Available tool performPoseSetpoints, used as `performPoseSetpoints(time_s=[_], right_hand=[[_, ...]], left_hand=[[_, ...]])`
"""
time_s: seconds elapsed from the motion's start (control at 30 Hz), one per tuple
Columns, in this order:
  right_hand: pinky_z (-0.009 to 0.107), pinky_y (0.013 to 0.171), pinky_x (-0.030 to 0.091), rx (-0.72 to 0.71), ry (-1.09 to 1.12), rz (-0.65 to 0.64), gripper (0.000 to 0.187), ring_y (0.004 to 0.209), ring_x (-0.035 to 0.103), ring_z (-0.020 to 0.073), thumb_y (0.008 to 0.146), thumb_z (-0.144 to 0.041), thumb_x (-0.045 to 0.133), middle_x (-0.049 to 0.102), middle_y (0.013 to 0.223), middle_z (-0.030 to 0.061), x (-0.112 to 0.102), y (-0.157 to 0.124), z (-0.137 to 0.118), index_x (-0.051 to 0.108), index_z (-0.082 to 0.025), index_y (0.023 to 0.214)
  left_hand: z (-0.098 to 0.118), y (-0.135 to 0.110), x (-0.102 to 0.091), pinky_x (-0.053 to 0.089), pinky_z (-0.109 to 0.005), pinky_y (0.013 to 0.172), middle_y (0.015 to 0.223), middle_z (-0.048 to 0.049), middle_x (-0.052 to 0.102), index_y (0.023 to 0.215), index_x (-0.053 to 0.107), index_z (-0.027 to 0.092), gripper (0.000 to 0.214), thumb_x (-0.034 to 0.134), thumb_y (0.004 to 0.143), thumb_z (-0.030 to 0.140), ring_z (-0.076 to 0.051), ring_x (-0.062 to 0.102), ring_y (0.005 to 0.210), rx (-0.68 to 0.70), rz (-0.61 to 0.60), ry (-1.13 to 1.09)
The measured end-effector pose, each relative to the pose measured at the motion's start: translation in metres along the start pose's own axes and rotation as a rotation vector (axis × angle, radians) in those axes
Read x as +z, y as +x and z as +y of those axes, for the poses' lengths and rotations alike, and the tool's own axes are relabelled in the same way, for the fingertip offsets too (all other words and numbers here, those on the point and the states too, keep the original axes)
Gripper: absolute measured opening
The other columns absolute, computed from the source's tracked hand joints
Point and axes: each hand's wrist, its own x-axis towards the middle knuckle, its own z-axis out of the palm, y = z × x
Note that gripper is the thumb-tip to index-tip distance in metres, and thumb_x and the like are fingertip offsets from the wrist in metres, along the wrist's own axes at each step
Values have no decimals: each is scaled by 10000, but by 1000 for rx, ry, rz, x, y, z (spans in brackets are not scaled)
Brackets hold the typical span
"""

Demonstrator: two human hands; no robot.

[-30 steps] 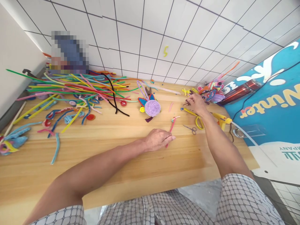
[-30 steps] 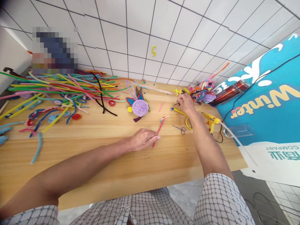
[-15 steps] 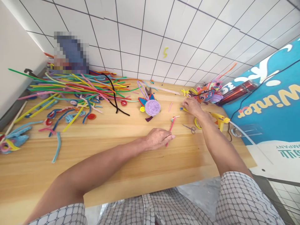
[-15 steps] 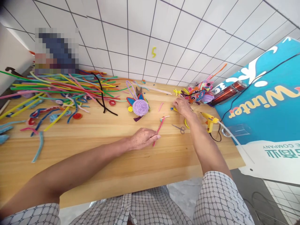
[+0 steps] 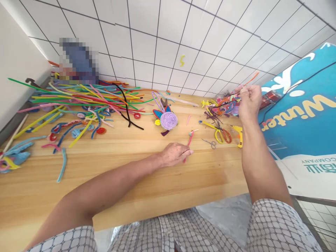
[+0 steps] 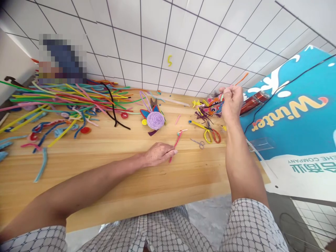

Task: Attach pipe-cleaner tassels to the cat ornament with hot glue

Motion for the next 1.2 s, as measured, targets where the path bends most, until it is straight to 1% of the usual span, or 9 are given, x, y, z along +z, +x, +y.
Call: performPoseSetpoints(time_s=[0.17,0.4,0.57,0.7,0.77,0.83,0.93,1.03,1.2], right_hand=[[559,1035,554,3,99,70,351,1249,682,366,1083,-545,466,748,1264,123,-10,-37,-56,603,-320,1315],[444,927,608,96,316,57,292,1057,740,258,1046,-551,586,782,1121,89,-6,-95,-107,616,-262,1045],[399,1015,561,124,498,2,346,1141,706,245,990,-590,706,755,1230,84,2,-132,-121,673,-246,999],[444,1113,501,79,528,-30,307,1246,656,274,1026,-548,661,708,1333,93,13,-164,-149,670,-246,975],[444,1117,499,96,584,-35,310,1244,649,273,1042,-552,634,698,1324,97,22,-180,-164,660,-248,986],[422,1103,508,142,659,-51,329,1239,647,264,1045,-578,622,702,1291,95,31,-193,-177,648,-254,998],[391,1082,523,248,786,-87,374,1218,654,250,1029,-632,629,717,1259,86,44,-210,-187,627,-259,1008],[376,1024,551,353,901,-149,414,1123,677,237,993,-668,669,739,1199,74,50,-223,-190,624,-256,1004],[373,952,581,393,998,-263,428,1017,707,224,935,-655,759,749,1078,51,40,-229,-186,682,-264,1094]], left_hand=[[-5,0,3,427,-275,729,769,-26,661,811,604,197,483,383,1165,441,-176,641,757,4,40,-37],[-3,-3,0,502,-316,820,852,-56,656,877,640,184,437,404,1142,439,-192,632,826,54,255,-154],[18,2,-19,548,-390,992,1206,-133,735,1195,692,178,345,543,1091,471,-229,687,1035,111,477,-242],[47,7,-31,511,-422,1123,1396,-127,706,1309,656,208,375,647,1038,468,-265,647,1298,90,508,-458],[62,6,-29,564,-362,999,1267,-107,745,1233,664,200,378,676,1009,504,-244,691,1189,36,482,-658],[74,1,-22,570,-284,768,993,-60,740,1080,647,188,396,698,972,565,-188,710,901,-68,463,-865],[84,-12,-10,390,-203,495,695,42,574,906,567,199,471,737,908,638,-88,505,530,-240,459,-1050],[89,-25,-5,223,-181,423,637,81,488,848,539,202,532,816,811,655,-42,326,445,-320,472,-1108],[90,-41,-10,189,-182,432,603,90,438,826,583,194,495,840,768,613,-39,277,453,-386,460,-1111]])
